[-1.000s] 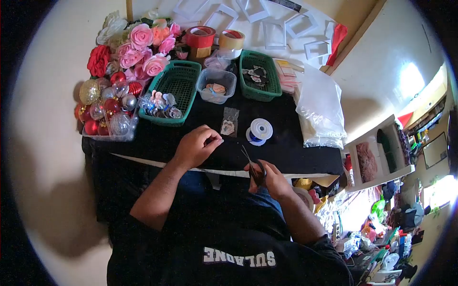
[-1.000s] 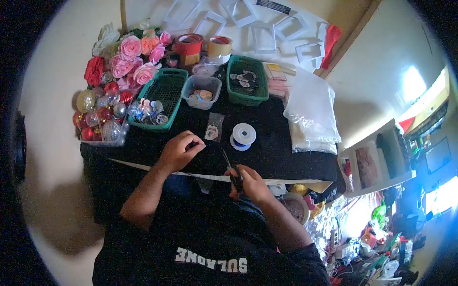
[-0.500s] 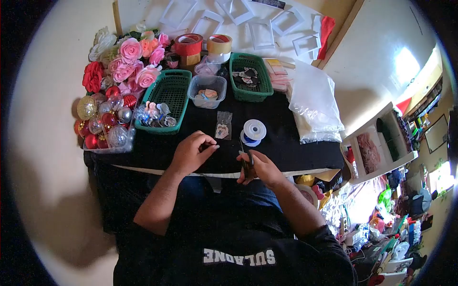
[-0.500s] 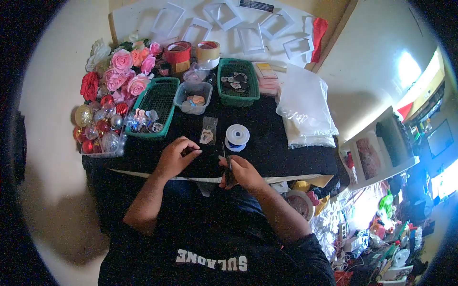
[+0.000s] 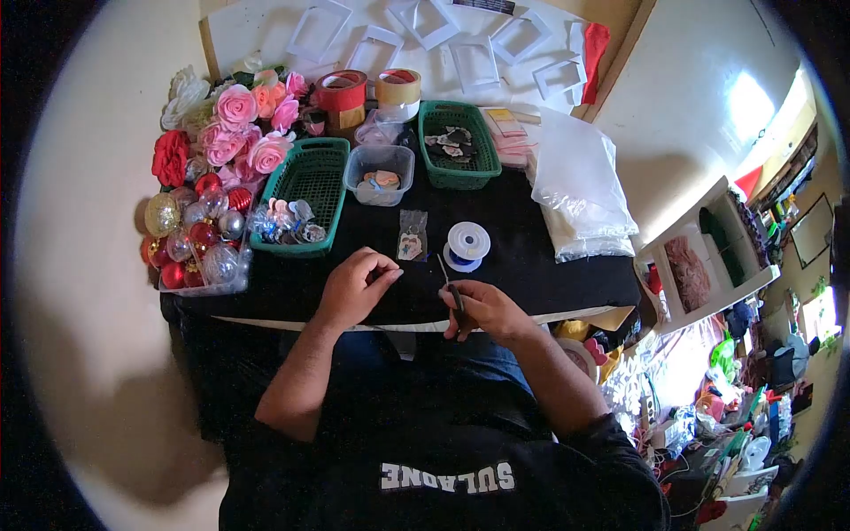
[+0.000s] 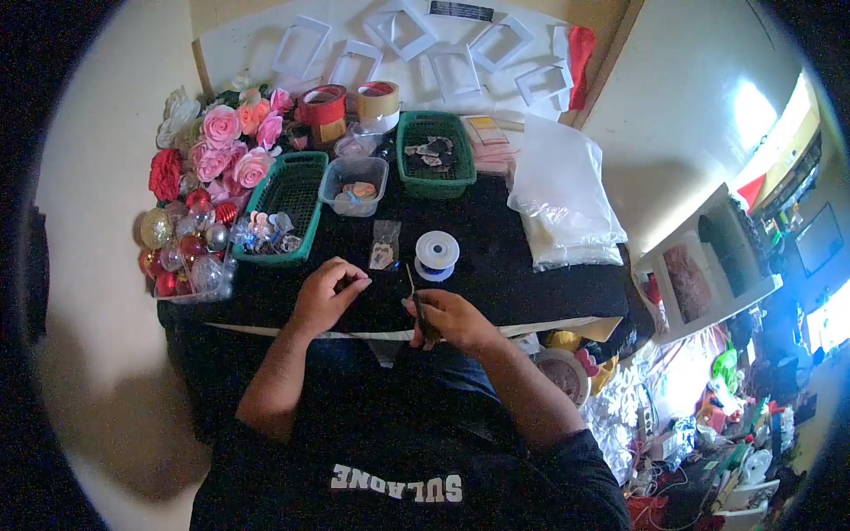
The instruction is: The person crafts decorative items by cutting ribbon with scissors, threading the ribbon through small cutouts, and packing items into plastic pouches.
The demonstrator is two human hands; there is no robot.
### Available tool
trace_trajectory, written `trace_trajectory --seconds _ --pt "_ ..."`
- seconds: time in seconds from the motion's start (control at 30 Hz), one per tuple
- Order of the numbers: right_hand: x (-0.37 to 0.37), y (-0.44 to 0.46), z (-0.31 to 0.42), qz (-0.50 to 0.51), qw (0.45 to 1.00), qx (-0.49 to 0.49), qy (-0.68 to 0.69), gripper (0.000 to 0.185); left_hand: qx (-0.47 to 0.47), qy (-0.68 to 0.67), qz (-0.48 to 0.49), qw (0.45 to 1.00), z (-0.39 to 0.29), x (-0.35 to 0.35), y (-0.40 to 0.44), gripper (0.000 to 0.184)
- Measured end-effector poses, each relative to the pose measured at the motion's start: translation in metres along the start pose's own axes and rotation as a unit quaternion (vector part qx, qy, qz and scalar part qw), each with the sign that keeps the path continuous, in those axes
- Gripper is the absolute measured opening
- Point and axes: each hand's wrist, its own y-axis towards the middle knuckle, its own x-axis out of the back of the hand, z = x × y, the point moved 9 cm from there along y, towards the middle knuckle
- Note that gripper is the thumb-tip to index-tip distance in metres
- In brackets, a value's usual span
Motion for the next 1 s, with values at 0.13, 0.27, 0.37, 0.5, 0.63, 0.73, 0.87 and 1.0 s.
trace_trajectory --seconds 0.13,0.27,0.37,0.5,0.63,0.73,0.87,1.0 --pt "-0.002 -0.015 0.006 -0.007 0.999 0.037 -0.023 0.038 0.02 -0.019 0.001 1.0 -0.003 0.004 -0.001 0.012" --pt "0.044 -0.046 0.049 -0.093 0.984 0.139 -0.062 0.051 0.037 -0.014 -0.001 0.999 0.002 0.004 -0.001 0.012" --pt "0.111 -0.043 0.04 -0.238 0.947 0.175 -0.127 0.044 0.03 -0.016 0.0 0.999 0.001 0.002 -0.001 0.011" --pt "0.129 -0.057 0.064 -0.395 0.732 0.165 -0.53 0.024 0.007 -0.014 -0.009 1.0 0.0 0.003 -0.001 0.01" --pt "0.111 -0.064 0.076 -0.429 0.67 0.166 -0.583 0.017 0.01 -0.01 0.001 1.0 -0.004 0.004 -0.001 0.011" --pt "0.074 -0.063 0.095 -0.417 0.669 0.272 -0.551 0.02 0.006 -0.006 0.001 1.0 -0.006 0.004 -0.001 0.012" --pt "0.003 -0.047 0.098 -0.298 0.669 0.396 -0.553 0.026 0.043 -0.001 0.007 0.999 -0.001 0.002 0.0 0.012" --pt "0.025 -0.018 0.085 -0.299 0.669 0.362 -0.577 0.029 -0.011 -0.014 0.002 1.0 -0.004 0.003 -0.001 0.01"
